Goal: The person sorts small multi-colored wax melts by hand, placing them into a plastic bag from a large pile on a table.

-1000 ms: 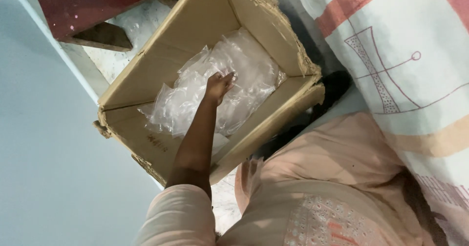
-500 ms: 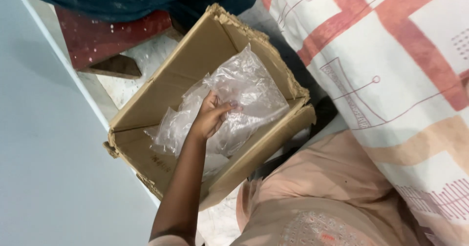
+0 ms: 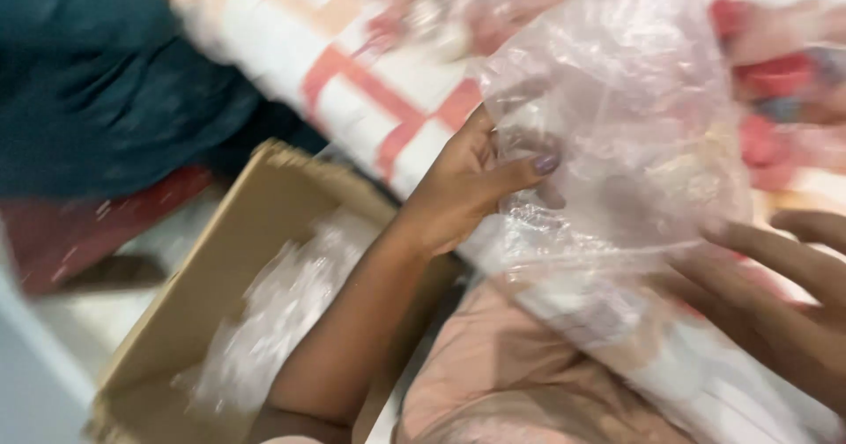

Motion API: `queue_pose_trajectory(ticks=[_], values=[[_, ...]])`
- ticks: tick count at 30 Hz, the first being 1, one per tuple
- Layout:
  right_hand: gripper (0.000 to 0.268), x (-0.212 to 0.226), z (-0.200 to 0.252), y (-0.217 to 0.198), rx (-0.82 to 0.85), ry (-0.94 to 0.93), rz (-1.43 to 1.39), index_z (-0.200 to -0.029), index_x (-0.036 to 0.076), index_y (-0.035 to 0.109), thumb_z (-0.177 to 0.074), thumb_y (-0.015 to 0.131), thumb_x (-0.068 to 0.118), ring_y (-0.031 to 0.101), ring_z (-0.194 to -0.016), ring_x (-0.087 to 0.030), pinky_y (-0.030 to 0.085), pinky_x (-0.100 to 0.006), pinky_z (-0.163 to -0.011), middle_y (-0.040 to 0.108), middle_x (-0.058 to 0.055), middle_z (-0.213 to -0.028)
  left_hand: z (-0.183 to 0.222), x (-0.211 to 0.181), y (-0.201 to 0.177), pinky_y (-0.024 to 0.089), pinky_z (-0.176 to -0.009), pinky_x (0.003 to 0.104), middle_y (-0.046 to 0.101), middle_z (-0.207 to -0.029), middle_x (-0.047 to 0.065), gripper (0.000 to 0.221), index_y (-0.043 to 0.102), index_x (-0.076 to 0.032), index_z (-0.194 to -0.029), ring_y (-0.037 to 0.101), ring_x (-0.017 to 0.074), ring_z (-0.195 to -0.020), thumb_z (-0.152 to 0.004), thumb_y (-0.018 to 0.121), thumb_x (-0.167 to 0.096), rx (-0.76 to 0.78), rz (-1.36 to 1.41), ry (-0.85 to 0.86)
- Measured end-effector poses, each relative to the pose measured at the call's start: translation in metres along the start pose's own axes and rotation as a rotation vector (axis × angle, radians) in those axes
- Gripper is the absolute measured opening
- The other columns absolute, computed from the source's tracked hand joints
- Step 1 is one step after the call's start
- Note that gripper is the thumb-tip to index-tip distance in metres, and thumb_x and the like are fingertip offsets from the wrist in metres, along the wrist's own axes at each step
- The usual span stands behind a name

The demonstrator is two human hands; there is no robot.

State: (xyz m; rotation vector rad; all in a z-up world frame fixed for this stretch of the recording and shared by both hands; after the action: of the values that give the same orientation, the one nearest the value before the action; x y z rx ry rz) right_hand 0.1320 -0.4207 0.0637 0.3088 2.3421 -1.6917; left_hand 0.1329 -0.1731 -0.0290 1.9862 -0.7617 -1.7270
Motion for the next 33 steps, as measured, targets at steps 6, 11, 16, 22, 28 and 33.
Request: queue_pose_trajectory(ticks=[6,11,16,22,28,33], values=[[0.017,-0.032,0.064,-0.012,-0.191,0.635,0.309,-0.111,0.014,0.074,-0.102,0.089,0.011,0.061,-0.099,-0.018,0.047,-0.032,-0.086,0.073,0.001,-0.104,-0.123,0.028,0.052,0.061,-0.087,0.039,0.061,-0.138,0.023,0.086,0.021,-0.007,-0.159,0.07,0.0299,-0.109,-0.092,0.073,-0.013,0.102,-0.325,0.033],[0.018,-0.065,0.094,-0.017,-0.21,0.848,0.513,-0.111,0.018,0.077,-0.098,0.091,0.018,0.056,-0.092,-0.019,0.042,-0.033,-0.086,0.067,0.004,-0.087,-0.161,-0.022,0.119,0.048,-0.106,0.048,0.054,-0.147,0.024,0.078,0.036,-0.015,-0.152,0.058,0.0381,-0.132,-0.091,0.08,-0.033,0.152,-1.134,0.602],[0.023,-0.078,0.115,-0.014,-0.122,1.021,0.568,-0.102,0.02,0.077,-0.093,0.097,0.028,0.055,-0.096,-0.019,0.041,-0.033,-0.084,0.063,0.006,-0.078,-0.177,0.016,0.167,0.042,-0.111,0.05,0.072,-0.123,0.009,0.037,0.075,-0.023,-0.119,0.065,0.0292,-0.119,-0.089,0.075,-0.045,0.66,-1.462,0.494],[0.026,-0.079,0.094,-0.024,-0.243,0.92,0.45,-0.094,0.012,0.077,-0.082,0.095,0.025,0.056,-0.095,-0.02,0.042,-0.037,-0.081,0.073,0.0,-0.092,-0.182,0.036,0.154,0.059,-0.076,0.039,0.08,-0.093,0.002,0.034,0.081,-0.019,-0.097,0.075,0.022,-0.08,-0.082,0.074,-0.049,0.545,-1.471,0.142],[0.022,-0.074,0.09,-0.018,-0.265,0.895,0.397,-0.089,0.016,0.077,-0.081,0.096,0.024,0.056,-0.095,-0.021,0.041,-0.034,-0.082,0.073,0.003,-0.091,-0.165,0.032,0.155,0.06,-0.074,0.034,0.08,-0.092,0.004,0.039,0.077,-0.013,-0.104,0.078,0.0195,-0.084,-0.084,0.077,-0.047,0.563,-1.185,0.12],[0.023,-0.067,0.091,-0.012,-0.322,0.823,0.387,-0.09,0.02,0.079,-0.078,0.097,0.027,0.048,-0.099,-0.025,0.039,-0.039,-0.082,0.067,0.003,-0.092,-0.164,0.028,0.146,0.061,-0.07,0.032,0.08,-0.088,0.005,0.028,0.079,-0.013,-0.104,0.079,0.0181,-0.077,-0.093,0.071,-0.037,0.334,-1.245,0.082]])
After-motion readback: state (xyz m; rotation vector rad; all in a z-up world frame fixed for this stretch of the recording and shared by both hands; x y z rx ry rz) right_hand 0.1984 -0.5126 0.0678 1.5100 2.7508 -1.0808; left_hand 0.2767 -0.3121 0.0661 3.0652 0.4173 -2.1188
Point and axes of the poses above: each hand's wrist, its own z-axis away from the middle knuckle, its own y-axis out of the palm, x = y × z, the point moved 6 cm from there along -z, towards the middle knuckle
